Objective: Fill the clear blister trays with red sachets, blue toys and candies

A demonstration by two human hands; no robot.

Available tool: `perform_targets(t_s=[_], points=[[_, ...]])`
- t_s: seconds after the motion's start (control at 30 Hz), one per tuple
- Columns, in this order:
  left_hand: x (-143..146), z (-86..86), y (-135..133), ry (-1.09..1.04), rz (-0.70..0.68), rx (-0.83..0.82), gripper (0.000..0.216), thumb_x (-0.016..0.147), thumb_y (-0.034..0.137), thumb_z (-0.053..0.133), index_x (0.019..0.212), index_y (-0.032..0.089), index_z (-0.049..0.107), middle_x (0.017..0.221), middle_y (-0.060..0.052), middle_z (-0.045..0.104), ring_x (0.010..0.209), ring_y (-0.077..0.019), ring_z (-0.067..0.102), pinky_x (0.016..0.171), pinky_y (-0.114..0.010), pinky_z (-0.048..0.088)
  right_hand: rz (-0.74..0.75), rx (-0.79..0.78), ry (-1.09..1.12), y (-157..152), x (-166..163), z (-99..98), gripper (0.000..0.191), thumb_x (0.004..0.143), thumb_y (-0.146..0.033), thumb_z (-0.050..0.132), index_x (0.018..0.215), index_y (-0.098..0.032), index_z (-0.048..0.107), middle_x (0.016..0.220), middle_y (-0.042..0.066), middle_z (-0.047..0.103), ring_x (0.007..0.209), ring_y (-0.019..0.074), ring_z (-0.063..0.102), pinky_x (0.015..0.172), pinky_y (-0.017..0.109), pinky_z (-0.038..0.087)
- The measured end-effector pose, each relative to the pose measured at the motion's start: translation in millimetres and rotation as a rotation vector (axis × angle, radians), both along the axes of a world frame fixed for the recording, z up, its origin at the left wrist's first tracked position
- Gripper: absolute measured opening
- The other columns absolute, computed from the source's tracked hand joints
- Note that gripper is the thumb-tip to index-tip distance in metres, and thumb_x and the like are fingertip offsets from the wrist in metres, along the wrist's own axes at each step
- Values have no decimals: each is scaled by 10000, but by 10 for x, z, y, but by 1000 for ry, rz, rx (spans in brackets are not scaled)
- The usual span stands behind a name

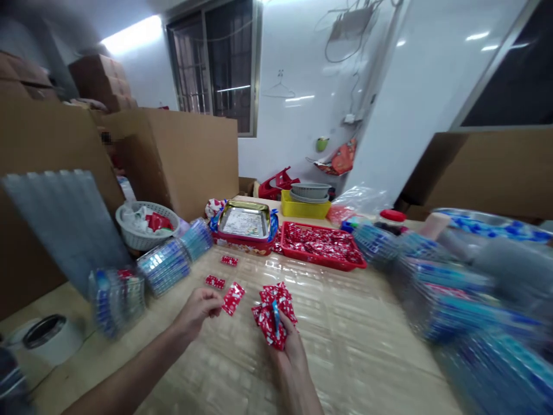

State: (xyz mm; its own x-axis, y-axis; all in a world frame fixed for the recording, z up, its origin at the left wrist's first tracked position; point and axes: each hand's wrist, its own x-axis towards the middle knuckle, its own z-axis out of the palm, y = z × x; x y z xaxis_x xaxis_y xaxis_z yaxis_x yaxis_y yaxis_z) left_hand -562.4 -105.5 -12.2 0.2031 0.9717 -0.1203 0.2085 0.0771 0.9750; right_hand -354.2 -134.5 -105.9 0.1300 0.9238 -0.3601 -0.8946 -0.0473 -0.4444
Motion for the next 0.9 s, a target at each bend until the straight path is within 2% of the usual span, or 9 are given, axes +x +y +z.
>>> perform_targets(t_s=[0.07, 0.17, 0.23, 0.3, 0.47, 0.53, 0.63, 0.77, 0.9], points=[[-349, 100, 103, 49, -11, 38, 179, 578, 338, 547, 542, 163, 536, 492, 35, 495, 499, -87, 401, 517, -232, 274, 11, -61, 14, -28, 16, 44, 139, 664, -84, 694, 774, -169, 692, 710, 29, 749, 659, 197, 712, 683, 333, 608], [-839, 221, 294, 162, -110, 69, 151, 551, 297, 592, 510, 161, 540, 490, 47, 490, 530, -90, 400, 537, -225, 265, 5, -116, 37, -88, 13, 158, 128, 676, -74, 674, 772, -156, 693, 721, 50, 752, 643, 194, 708, 633, 310, 607], [-1049, 251, 417, 245, -230, 46, 130, 528, 269, 622, 495, 159, 563, 484, 52, 499, 533, -94, 404, 540, -222, 268, -6, -136, 52, -131, 7, 214, 139, 677, -59, 664, 777, -150, 694, 724, 55, 752, 645, 191, 707, 621, 297, 605], [-1135, 237, 527, 327, -357, 14, 91, 499, 238, 641, 485, 163, 591, 475, 54, 517, 528, -101, 417, 537, -220, 280, -7, -159, 54, -168, 13, 224, 149, 673, -51, 660, 781, -149, 693, 724, 54, 751, 643, 188, 705, 636, 300, 606], [-959, 126, 773, 524, -572, -5, 85, 436, 136, 651, 409, 195, 595, 403, 64, 516, 462, -107, 420, 485, -221, 298, 0, -169, -20, -226, 67, 104, 207, 674, -90, 678, 866, -166, 697, 753, 42, 752, 698, 227, 712, 756, 421, 598], [-836, 92, 839, 598, -596, 29, 131, 434, 114, 663, 392, 209, 583, 377, 69, 507, 439, -103, 413, 472, -220, 300, -6, -150, -36, -247, 72, 78, 223, 667, -94, 690, 878, -164, 699, 762, 45, 752, 716, 236, 714, 780, 436, 590], [-675, 72, 829, 687, -560, 136, 212, 435, 78, 661, 353, 219, 526, 335, 67, 449, 428, -107, 396, 488, -234, 307, -19, -143, -23, -290, 42, 112, 169, 661, -100, 710, 825, -140, 702, 745, 65, 751, 690, 222, 713, 746, 387, 598], [-448, 55, 532, 710, -427, 329, 284, 464, 57, 643, 362, 211, 428, 383, 43, 397, 516, -145, 435, 575, -270, 326, -20, -137, -14, -348, -37, 198, 99, 662, -99, 718, 753, -128, 693, 703, 62, 747, 649, 199, 708, 687, 334, 600], [-102, 17, -61, 642, -337, 425, 178, 695, 224, 567, 525, 193, 525, 544, 13, 519, 579, -145, 474, 589, -262, 314, 0, -42, -19, -384, -130, 192, 137, 638, -96, 733, 761, -137, 691, 708, 42, 747, 683, 211, 713, 737, 367, 593]])
